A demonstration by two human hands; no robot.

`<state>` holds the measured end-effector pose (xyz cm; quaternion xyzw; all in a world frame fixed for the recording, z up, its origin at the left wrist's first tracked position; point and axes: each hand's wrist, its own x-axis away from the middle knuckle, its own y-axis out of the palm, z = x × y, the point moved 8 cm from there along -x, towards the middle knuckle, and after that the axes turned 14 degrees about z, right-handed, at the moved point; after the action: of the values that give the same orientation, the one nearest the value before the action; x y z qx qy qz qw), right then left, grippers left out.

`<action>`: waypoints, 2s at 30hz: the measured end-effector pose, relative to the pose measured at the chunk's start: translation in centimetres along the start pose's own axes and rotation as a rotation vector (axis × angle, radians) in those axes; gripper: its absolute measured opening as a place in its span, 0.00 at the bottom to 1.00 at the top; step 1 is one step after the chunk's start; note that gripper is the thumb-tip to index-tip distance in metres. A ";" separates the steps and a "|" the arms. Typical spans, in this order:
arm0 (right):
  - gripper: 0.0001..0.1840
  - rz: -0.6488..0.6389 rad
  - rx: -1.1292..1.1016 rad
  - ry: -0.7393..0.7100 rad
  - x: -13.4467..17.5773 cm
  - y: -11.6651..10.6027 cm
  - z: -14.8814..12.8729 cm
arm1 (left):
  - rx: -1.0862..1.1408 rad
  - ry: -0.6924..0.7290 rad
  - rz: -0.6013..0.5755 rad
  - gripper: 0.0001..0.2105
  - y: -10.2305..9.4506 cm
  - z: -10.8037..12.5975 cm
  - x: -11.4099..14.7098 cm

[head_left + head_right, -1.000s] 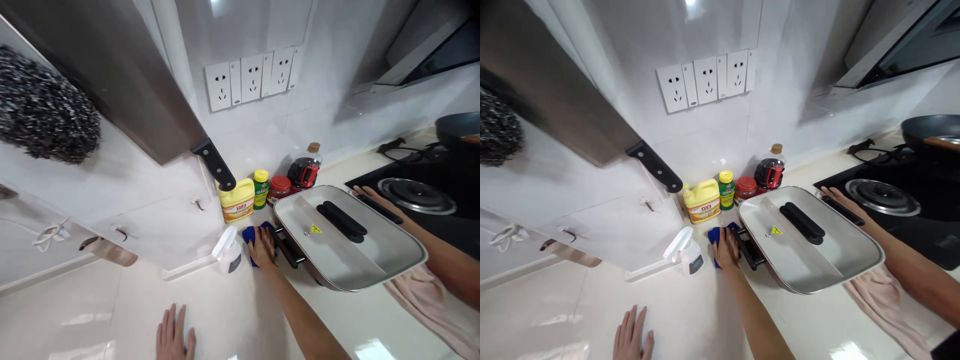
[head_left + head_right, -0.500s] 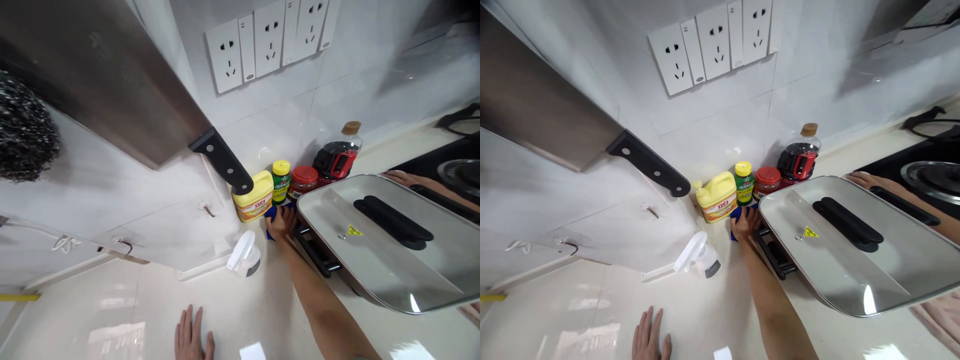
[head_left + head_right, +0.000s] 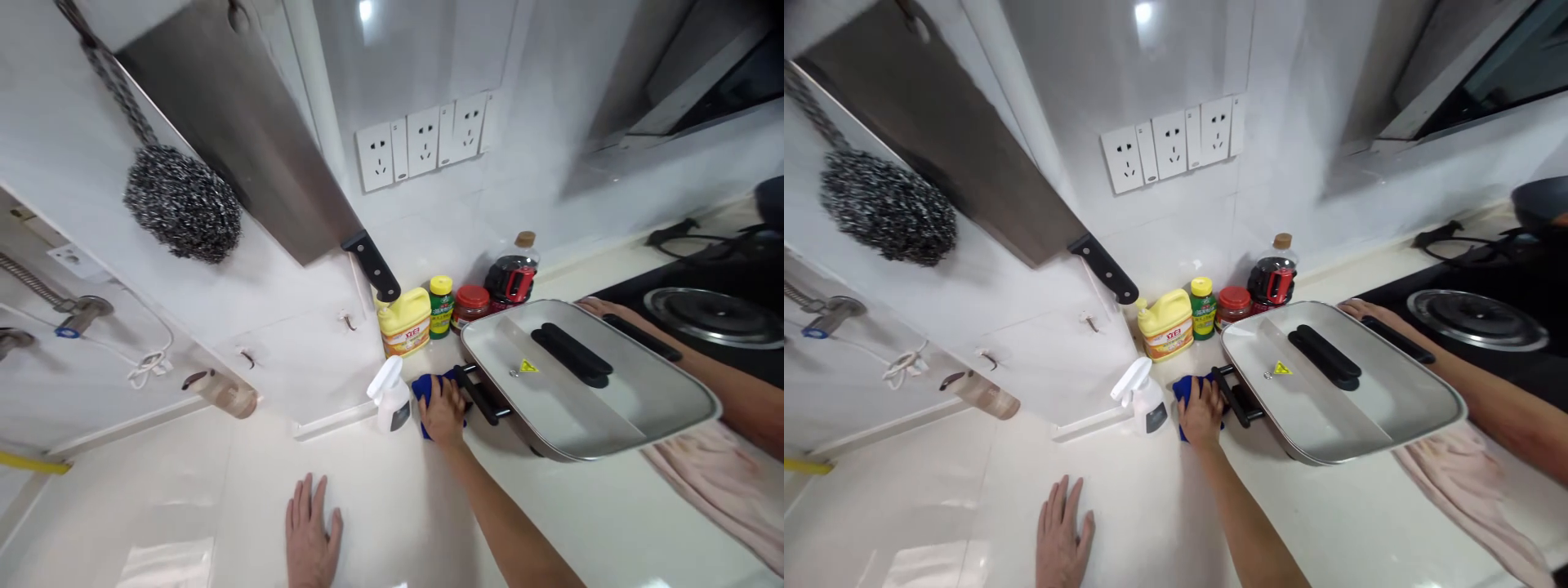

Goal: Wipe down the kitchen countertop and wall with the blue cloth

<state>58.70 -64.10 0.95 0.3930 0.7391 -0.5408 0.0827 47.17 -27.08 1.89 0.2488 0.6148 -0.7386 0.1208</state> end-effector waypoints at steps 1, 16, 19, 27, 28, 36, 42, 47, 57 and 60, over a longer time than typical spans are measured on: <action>0.28 -0.002 0.000 -0.011 1.0 -0.8 -0.1 | 0.001 -0.001 0.010 0.25 -0.1 0.0 0.0; 0.36 0.042 -0.107 -0.021 19.5 -10.2 -4.3 | 0.241 -0.144 0.056 0.23 0.2 -0.5 0.7; 0.36 -0.098 -0.248 -0.048 21.0 -10.2 -8.1 | 0.324 -0.202 0.026 0.24 0.5 0.8 0.5; 0.24 -0.093 -0.518 0.073 19.5 -15.8 2.9 | 0.476 0.215 -0.056 0.26 -1.8 13.2 3.0; 0.22 -0.046 -0.459 0.047 19.7 -16.8 5.7 | 0.460 0.289 -0.074 0.27 -2.2 14.4 3.6; 0.19 0.033 -0.288 -0.123 22.6 -18.3 13.9 | 0.289 0.413 -0.064 0.32 -2.4 12.4 4.1; 0.21 0.092 -0.139 -0.050 22.7 -18.3 12.7 | 0.213 0.200 0.020 0.27 -0.5 7.8 -1.0; 0.21 0.076 -0.117 -0.059 22.7 -17.7 13.6 | 0.179 0.129 0.014 0.23 1.3 7.4 -5.0; 0.18 0.065 -0.033 -0.120 22.9 -17.6 13.4 | 0.138 0.065 -0.012 0.24 4.4 9.0 -8.9; 0.18 0.063 -0.034 -0.123 22.8 -17.5 13.4 | 0.136 0.063 -0.016 0.23 4.3 9.4 -9.1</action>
<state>27.45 -66.32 -4.01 0.3807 0.7289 -0.5484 0.1516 54.88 -38.23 4.06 0.2747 0.5686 -0.7715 0.0780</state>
